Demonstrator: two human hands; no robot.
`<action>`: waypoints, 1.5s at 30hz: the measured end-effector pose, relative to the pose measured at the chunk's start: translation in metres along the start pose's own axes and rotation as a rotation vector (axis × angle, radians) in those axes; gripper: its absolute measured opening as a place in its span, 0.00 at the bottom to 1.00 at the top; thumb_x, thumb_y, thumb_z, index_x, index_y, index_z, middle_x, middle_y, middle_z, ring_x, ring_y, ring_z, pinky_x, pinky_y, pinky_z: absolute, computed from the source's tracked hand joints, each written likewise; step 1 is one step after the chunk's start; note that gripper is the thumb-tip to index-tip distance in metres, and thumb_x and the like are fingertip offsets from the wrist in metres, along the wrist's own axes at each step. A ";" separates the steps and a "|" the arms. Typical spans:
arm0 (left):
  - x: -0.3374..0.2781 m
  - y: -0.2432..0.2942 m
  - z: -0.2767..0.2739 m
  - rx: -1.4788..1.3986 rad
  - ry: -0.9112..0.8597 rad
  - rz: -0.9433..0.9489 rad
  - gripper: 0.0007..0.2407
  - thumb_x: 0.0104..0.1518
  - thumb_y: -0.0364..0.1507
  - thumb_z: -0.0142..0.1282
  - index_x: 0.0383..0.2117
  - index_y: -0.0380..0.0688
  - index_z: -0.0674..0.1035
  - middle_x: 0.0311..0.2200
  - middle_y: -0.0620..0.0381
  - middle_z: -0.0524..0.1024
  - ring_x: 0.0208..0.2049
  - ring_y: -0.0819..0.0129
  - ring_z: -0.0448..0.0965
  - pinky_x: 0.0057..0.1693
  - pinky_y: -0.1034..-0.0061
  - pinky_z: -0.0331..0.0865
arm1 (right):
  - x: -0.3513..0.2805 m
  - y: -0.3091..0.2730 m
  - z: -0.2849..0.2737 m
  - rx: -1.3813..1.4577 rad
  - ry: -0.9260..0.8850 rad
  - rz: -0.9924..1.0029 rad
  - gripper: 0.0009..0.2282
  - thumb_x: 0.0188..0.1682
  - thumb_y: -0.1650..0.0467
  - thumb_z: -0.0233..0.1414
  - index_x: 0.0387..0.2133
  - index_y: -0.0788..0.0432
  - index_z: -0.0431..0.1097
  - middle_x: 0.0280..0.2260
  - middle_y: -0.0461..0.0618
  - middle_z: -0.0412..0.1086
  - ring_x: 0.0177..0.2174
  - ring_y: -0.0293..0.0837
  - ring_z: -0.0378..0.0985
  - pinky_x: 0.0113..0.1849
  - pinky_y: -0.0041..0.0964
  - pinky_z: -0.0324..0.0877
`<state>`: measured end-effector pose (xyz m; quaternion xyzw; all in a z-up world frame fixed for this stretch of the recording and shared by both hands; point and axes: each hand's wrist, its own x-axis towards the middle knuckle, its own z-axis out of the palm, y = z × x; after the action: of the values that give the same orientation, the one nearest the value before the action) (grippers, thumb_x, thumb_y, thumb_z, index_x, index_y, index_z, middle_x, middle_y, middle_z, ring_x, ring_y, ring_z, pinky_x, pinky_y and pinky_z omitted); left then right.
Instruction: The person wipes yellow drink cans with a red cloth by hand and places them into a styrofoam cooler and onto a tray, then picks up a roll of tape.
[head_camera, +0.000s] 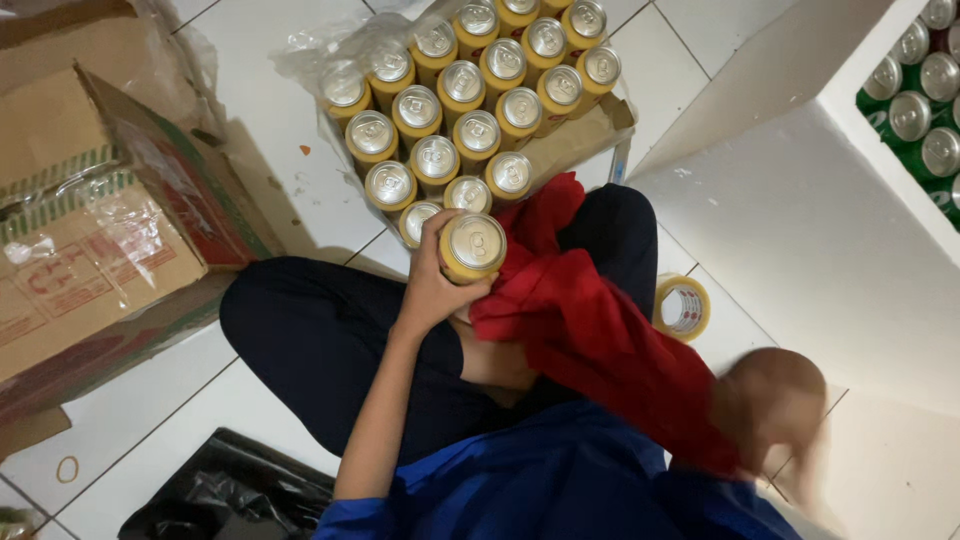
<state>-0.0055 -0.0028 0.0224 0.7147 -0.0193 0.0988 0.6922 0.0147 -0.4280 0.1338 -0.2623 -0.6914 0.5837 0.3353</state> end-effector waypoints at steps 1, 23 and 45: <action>0.000 -0.004 0.002 -0.028 -0.003 -0.053 0.44 0.37 0.23 0.82 0.68 0.43 0.69 0.59 0.38 0.78 0.65 0.37 0.77 0.72 0.43 0.67 | 0.016 -0.013 -0.018 -0.066 0.293 0.381 0.08 0.66 0.64 0.51 0.49 0.55 0.65 0.34 0.56 0.75 0.38 0.58 0.79 0.41 0.52 0.71; 0.000 0.018 0.021 0.316 -0.266 0.054 0.41 0.50 0.39 0.78 0.72 0.42 0.68 0.63 0.43 0.76 0.66 0.46 0.74 0.74 0.50 0.58 | 0.087 0.072 -0.119 -0.499 1.812 0.896 0.42 0.23 0.57 0.80 0.59 0.45 0.76 0.45 0.52 0.82 0.48 0.56 0.87 0.50 0.48 0.82; 0.027 -0.002 0.101 -0.046 0.005 -0.123 0.35 0.60 0.31 0.74 0.71 0.39 0.64 0.59 0.33 0.71 0.57 0.36 0.82 0.59 0.51 0.82 | 0.035 0.032 -0.131 -0.304 2.049 0.579 0.30 0.43 0.72 0.74 0.60 0.56 0.71 0.53 0.54 0.75 0.50 0.53 0.78 0.47 0.44 0.79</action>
<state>0.0323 -0.1001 0.0231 0.6982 0.0242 0.0573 0.7132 0.0926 -0.3136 0.1203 -0.8194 -0.0578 0.0510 0.5680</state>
